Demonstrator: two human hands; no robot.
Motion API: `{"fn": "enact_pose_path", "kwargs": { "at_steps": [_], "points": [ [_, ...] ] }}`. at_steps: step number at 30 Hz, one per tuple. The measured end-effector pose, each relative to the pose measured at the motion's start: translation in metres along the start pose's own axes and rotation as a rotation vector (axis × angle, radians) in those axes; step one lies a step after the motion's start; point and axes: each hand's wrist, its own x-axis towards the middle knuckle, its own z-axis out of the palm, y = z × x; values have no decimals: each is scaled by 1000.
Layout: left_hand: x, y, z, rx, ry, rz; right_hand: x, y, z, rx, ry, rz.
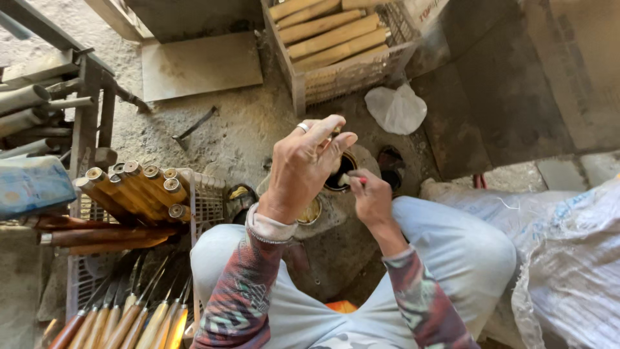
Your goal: The person sits cross-legged on the floor and applies dark varnish to wooden handles using a paintbrush. They dip the brush into a can, coat the handle, and place it in a drying rack. The person repeats this process for multiple handles.
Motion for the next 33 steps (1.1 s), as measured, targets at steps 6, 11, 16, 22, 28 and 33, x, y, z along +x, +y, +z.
{"fn": "enact_pose_path", "kwargs": {
  "at_steps": [6,11,16,22,28,33],
  "points": [
    [1,2,-5,-36,-81,-61,1,-49,-48,194,-4,127],
    [-2,4,-7,-49,-101,-7,11,-93,-85,232,-20,40],
    [-4,6,-3,-33,-114,5,18,-119,-115,273,13,18],
    [-4,8,-4,-73,-124,-31,13,-121,-138,322,76,19],
    [-1,7,-7,17,-79,15,12,-81,-110,166,59,-9],
    [-3,3,-7,111,-45,89,2,-41,-54,80,-17,26]
  ]
}}
